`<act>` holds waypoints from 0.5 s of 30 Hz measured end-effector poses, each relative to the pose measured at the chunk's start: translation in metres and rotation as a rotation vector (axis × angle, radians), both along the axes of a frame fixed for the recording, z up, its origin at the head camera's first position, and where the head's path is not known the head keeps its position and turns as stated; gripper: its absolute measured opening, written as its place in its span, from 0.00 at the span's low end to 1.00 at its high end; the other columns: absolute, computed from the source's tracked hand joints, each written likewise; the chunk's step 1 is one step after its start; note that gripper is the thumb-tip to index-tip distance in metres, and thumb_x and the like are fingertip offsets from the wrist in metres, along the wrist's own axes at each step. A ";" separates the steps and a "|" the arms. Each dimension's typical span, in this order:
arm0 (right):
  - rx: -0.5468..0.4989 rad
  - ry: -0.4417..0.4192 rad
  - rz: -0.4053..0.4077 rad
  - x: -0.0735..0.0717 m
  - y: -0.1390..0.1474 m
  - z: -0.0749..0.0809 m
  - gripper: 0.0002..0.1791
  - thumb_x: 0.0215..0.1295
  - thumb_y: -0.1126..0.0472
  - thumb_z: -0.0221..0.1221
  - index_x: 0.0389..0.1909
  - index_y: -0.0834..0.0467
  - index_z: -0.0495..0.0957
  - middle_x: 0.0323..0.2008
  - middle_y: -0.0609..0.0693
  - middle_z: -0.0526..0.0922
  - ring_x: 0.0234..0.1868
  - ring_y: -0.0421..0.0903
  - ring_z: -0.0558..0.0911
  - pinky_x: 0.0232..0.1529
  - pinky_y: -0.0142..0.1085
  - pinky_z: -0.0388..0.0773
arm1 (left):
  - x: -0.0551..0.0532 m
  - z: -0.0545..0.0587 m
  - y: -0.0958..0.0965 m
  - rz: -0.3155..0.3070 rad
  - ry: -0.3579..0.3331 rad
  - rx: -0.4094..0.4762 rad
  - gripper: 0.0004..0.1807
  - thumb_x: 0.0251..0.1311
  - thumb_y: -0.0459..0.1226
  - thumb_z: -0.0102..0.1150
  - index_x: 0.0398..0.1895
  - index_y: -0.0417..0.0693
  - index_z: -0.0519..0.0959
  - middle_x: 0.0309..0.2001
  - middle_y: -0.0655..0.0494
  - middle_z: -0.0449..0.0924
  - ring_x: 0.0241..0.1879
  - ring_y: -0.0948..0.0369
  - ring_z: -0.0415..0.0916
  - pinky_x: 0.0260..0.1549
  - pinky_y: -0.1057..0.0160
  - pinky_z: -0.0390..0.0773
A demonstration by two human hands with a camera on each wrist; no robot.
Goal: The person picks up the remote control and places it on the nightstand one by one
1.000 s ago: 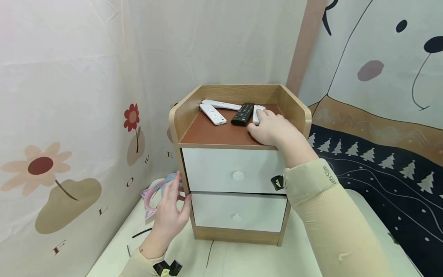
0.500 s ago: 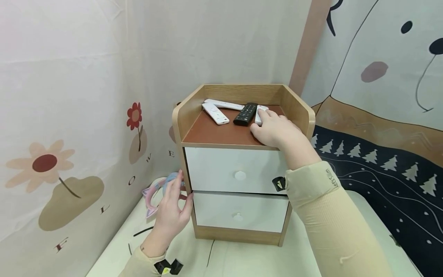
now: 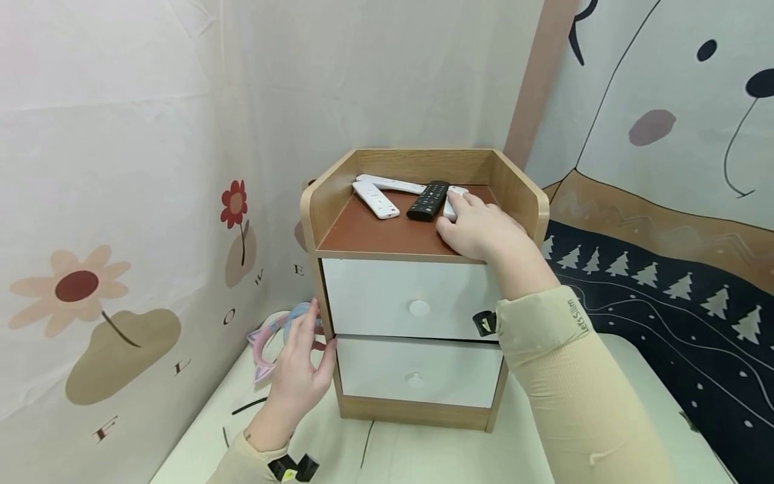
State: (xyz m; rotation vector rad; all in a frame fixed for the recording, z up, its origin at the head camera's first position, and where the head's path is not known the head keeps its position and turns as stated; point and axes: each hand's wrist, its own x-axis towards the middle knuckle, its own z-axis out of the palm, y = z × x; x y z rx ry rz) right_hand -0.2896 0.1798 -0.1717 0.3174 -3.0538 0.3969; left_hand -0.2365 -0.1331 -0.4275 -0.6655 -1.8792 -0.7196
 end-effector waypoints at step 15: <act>-0.018 0.062 0.031 0.002 0.002 -0.001 0.44 0.86 0.34 0.35 0.92 0.50 0.41 0.91 0.62 0.44 0.90 0.69 0.49 0.85 0.73 0.54 | 0.000 0.000 0.001 -0.008 0.001 -0.004 0.50 0.56 0.21 0.69 0.84 0.33 0.61 0.56 0.35 0.78 0.37 0.53 0.82 0.30 0.62 0.89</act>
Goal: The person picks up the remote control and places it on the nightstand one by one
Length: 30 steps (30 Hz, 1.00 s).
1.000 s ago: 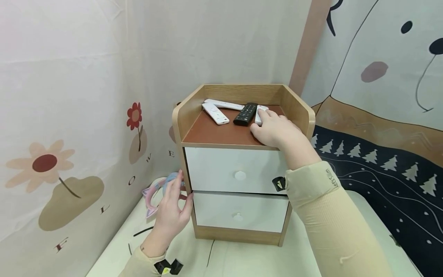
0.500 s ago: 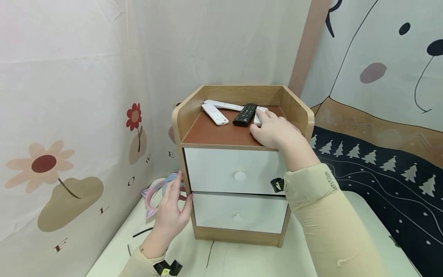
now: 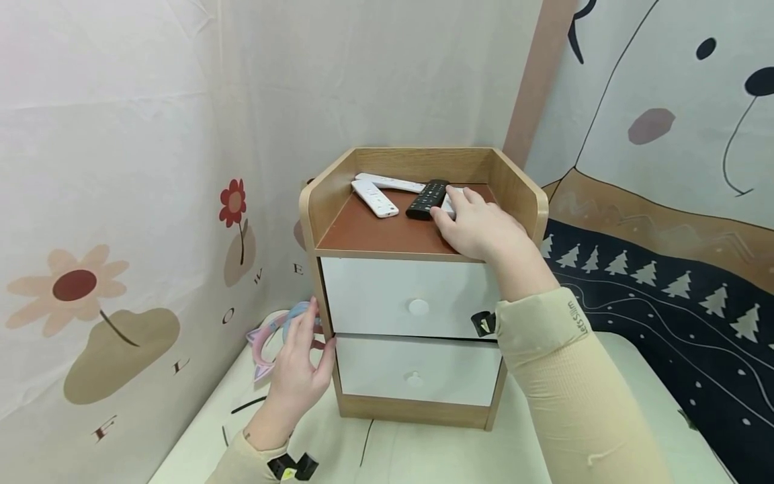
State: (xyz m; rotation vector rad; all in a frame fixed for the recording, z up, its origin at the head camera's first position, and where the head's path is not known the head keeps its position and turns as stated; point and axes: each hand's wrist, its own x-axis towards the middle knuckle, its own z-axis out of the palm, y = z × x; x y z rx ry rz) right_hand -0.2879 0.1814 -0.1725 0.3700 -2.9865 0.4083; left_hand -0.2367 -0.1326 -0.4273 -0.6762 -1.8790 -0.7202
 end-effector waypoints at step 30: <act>-0.030 0.891 0.322 0.086 0.004 -0.127 0.42 0.86 0.29 0.40 0.79 0.56 0.74 0.81 0.61 0.72 0.81 0.70 0.69 0.87 0.64 0.60 | 0.018 0.015 -0.009 -0.138 0.218 0.024 0.25 0.72 0.35 0.54 0.66 0.26 0.76 0.59 0.32 0.80 0.55 0.43 0.76 0.56 0.62 0.75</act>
